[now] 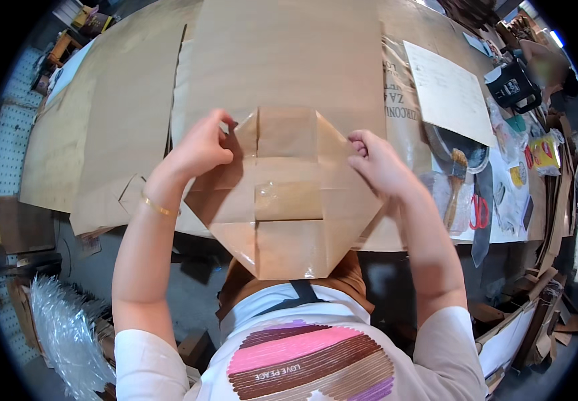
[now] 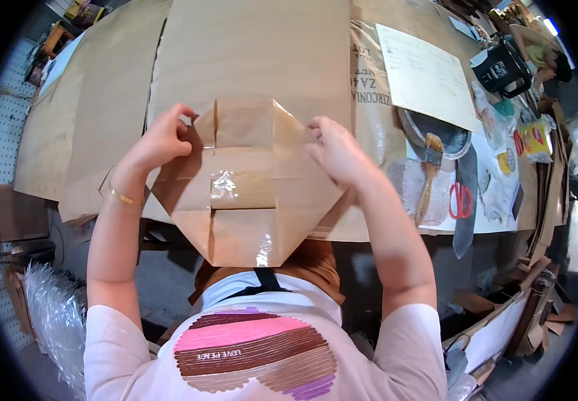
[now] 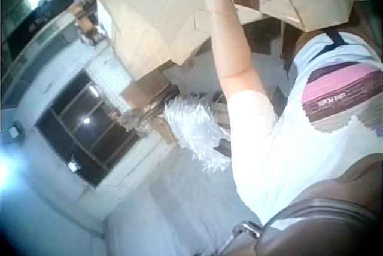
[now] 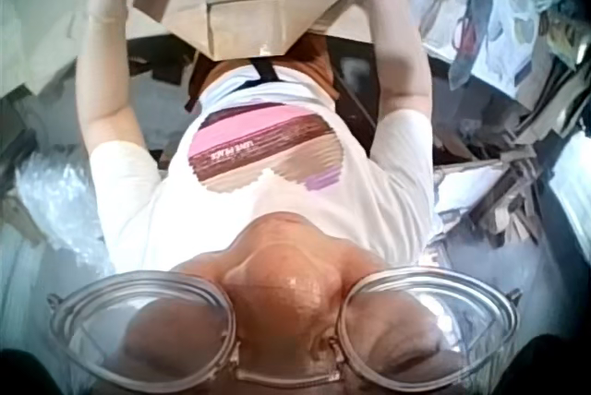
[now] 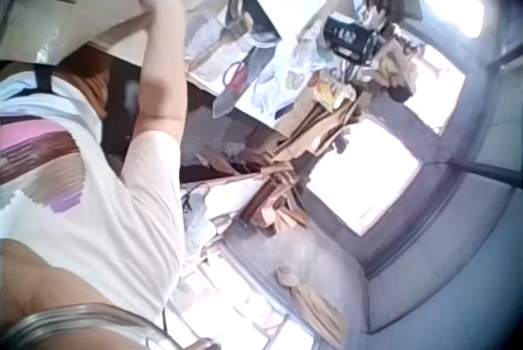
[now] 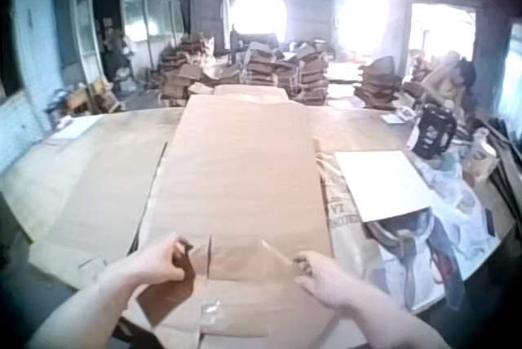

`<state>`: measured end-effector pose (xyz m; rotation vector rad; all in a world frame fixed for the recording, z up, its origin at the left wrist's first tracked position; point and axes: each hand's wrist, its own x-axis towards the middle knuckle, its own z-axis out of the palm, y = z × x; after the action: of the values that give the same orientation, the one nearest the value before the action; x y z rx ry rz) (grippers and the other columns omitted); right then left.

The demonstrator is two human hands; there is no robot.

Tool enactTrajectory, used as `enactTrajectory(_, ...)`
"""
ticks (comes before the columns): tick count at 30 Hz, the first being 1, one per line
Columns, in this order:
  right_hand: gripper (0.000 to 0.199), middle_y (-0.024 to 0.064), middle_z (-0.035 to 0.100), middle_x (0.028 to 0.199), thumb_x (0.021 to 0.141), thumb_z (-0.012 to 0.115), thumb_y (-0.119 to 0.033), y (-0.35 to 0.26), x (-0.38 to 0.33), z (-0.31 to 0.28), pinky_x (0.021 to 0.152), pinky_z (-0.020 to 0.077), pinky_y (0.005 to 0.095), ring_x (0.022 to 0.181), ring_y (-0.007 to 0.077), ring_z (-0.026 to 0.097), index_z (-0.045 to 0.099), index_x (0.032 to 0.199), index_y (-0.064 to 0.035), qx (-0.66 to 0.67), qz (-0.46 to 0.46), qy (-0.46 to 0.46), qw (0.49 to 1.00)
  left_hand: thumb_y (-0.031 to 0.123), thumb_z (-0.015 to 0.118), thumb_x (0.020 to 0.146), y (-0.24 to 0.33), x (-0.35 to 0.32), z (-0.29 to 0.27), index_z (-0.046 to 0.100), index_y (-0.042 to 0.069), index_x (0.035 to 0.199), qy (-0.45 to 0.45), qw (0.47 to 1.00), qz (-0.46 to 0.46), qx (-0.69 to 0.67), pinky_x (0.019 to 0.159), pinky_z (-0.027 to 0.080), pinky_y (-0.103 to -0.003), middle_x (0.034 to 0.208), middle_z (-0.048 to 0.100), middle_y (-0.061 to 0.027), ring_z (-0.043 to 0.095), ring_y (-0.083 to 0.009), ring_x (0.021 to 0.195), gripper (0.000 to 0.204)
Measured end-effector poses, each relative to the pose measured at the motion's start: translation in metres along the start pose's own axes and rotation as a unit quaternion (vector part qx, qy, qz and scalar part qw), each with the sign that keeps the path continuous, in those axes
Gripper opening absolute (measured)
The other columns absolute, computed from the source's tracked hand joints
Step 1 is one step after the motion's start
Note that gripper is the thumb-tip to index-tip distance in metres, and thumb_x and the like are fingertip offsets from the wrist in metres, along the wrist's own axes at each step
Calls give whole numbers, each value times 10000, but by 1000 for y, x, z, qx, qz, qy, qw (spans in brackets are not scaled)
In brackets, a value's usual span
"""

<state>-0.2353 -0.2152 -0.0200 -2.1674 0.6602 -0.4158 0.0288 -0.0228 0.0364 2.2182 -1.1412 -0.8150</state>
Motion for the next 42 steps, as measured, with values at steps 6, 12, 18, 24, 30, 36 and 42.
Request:
enactTrajectory(6, 89, 98, 650, 808, 729, 673, -17, -1, 4, -13, 615, 495, 351, 767, 246, 625, 637, 800, 23, -194, -198, -114, 954, -18, 633, 637, -28, -12, 16, 601, -1, 764, 16, 937, 235, 257, 622, 483, -415, 788, 614, -148, 594, -330, 688, 133)
enactTrajectory(12, 502, 123, 599, 1218, 716, 568, -1, -28, -63, -2, 924, 499, 393, 1083, 299, 582, 582, 1218, -9, -330, -215, -109, 913, -1, 578, 738, -30, -77, 46, 575, 6, 1200, 135, 875, 258, 387, 943, 471, -397, 1238, 579, -183, 554, -326, 1153, 462)
enactTrajectory(18, 642, 167, 519, 1337, 696, 502, 76, -42, -84, 11, 1022, 431, 419, 1230, 342, 493, 512, 1328, -37, -305, -215, -141, 917, -52, 541, 745, -23, -101, 51, 577, 41, 1246, -7, 906, 279, 319, 1135, 247, -532, 1417, 457, -148, 366, -341, 1359, 512)
enactTrajectory(24, 407, 156, 591, 1048, 639, 548, 13, -8, -129, 12, 879, 474, 413, 990, 340, 573, 606, 1041, -16, -208, -156, 5, 966, 47, 551, 753, -30, -87, 33, 612, 22, 1158, -138, 962, 234, -14, 1163, 144, -529, 1380, 525, -126, 356, -342, 1374, 410)
enactTrajectory(30, 335, 130, 605, 966, 604, 664, -97, -33, -127, 41, 819, 484, 402, 911, 315, 591, 627, 925, -9, -166, -189, -9, 968, 282, 663, 688, -32, -101, 39, 692, 38, 966, -155, 941, 284, 96, 1152, 97, -568, 1517, 329, -201, 212, -416, 1430, 371)
enactTrajectory(36, 100, 83, 608, 783, 728, 712, 12, -14, -109, 23, 657, 473, 350, 732, 250, 586, 661, 805, -25, -3, -77, 37, 996, 164, 683, 657, -26, -104, 25, 676, 16, 924, -144, 951, 260, 80, 1153, 162, -524, 1500, 343, -230, 214, -413, 1434, 305)
enactTrajectory(42, 75, 62, 573, 748, 765, 711, -17, -26, -80, 14, 677, 454, 307, 756, 192, 533, 637, 763, -22, 45, -7, 7, 999, 76, 731, 738, -23, -82, 40, 605, -10, 767, -5, 992, 85, -88, 769, 445, -298, 1055, 573, -119, 548, -212, 911, 155)
